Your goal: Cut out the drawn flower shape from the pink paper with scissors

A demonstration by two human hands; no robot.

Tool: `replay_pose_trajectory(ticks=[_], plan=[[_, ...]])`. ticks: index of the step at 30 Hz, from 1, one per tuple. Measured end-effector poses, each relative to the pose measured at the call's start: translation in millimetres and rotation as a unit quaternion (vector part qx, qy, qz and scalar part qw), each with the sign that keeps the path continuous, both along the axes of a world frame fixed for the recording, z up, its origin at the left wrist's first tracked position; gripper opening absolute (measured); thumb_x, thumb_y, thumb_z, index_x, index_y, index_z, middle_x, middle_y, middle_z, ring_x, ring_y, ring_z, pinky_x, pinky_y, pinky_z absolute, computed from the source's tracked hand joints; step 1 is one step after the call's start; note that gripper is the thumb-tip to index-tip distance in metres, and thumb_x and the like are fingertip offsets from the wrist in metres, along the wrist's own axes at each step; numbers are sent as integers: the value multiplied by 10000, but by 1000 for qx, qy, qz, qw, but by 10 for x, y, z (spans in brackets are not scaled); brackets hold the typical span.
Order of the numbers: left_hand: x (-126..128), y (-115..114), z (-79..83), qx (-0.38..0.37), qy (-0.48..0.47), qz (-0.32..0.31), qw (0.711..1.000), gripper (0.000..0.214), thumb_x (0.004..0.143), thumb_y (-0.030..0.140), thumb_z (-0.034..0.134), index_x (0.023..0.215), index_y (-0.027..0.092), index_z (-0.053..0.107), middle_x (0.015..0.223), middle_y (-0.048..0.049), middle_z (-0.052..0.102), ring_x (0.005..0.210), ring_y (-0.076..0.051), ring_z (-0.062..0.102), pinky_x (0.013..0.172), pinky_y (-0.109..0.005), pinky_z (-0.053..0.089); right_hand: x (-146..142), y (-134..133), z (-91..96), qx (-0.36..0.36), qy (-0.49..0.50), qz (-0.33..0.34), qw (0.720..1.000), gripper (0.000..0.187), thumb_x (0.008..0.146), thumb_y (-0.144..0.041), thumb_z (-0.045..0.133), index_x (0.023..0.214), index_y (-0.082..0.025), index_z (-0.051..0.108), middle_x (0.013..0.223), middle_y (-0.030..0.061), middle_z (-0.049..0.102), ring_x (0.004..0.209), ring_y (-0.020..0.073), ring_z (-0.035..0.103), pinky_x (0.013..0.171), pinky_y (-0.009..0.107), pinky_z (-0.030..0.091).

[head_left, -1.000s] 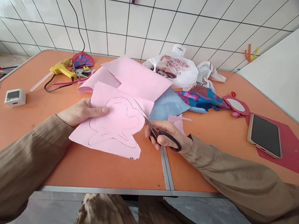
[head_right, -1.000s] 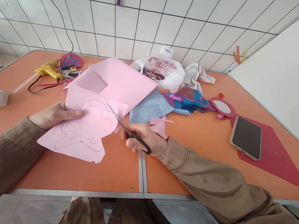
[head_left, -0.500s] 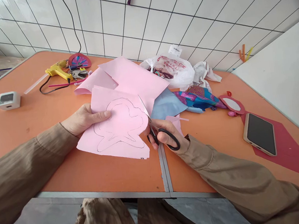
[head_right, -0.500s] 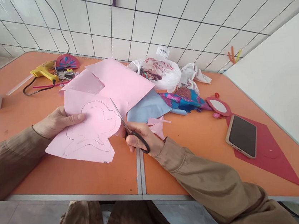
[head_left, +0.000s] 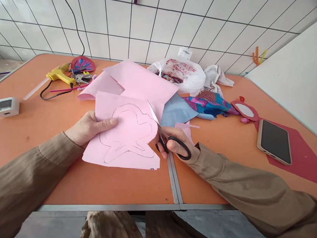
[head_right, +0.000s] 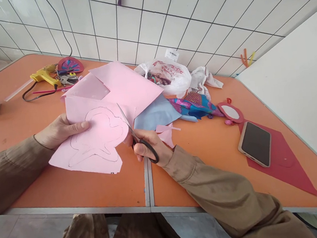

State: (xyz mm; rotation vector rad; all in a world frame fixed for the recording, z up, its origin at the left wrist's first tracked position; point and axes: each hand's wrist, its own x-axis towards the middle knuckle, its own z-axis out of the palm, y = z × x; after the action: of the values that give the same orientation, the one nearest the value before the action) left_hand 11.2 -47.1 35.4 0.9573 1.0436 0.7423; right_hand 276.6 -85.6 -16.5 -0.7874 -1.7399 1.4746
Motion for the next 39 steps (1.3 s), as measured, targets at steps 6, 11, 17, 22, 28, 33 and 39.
replay_pose_trajectory(ticks=[6,11,17,22,28,33,39], plan=[[15,-24,21,-2,-20,7,1000,189,647,281,914,681,147,784,666,-28,774,571,-164,720,546,-192,611,-6,5,10,12,5,4,1000,526,844,-690,582,872,-166,550,511,-35,509,440,106,474,463,253,350],[7,-32,30,-7,-23,5,1000,201,649,282,917,695,142,781,660,-15,776,565,-150,711,553,-186,611,-15,-2,22,10,0,3,1000,536,832,-703,585,869,-170,549,494,-36,508,433,109,462,449,250,347],[-33,-6,58,2,-9,-4,1000,146,657,185,901,725,137,782,671,-23,779,579,-164,716,600,-215,614,10,2,11,-15,-20,4,1000,578,789,-733,613,858,-164,537,512,-43,499,427,102,487,447,238,343],[-59,9,79,3,-20,-7,1000,163,678,227,895,768,140,790,711,-27,789,618,-173,726,612,-230,620,14,19,7,-20,-25,13,999,600,768,-739,631,834,-150,541,545,-46,480,424,94,496,426,231,327],[-87,16,106,7,-14,-17,1000,187,672,236,906,766,126,788,701,-16,789,614,-146,732,728,-217,624,14,31,28,-28,-35,32,998,601,770,-733,634,848,-144,547,600,-45,472,430,81,495,416,220,343],[-126,43,87,25,-9,-16,1000,32,784,137,806,782,121,778,684,-14,782,619,-154,747,886,-330,605,19,40,40,-20,-31,45,998,603,774,-721,642,847,-128,559,615,-43,475,431,71,496,415,205,349],[-176,82,77,36,-3,-45,998,33,827,108,742,802,109,764,684,-21,780,666,-218,771,915,-441,589,-4,38,70,0,-37,52,998,586,791,-721,625,821,-139,554,585,-48,471,434,65,466,398,191,347]])
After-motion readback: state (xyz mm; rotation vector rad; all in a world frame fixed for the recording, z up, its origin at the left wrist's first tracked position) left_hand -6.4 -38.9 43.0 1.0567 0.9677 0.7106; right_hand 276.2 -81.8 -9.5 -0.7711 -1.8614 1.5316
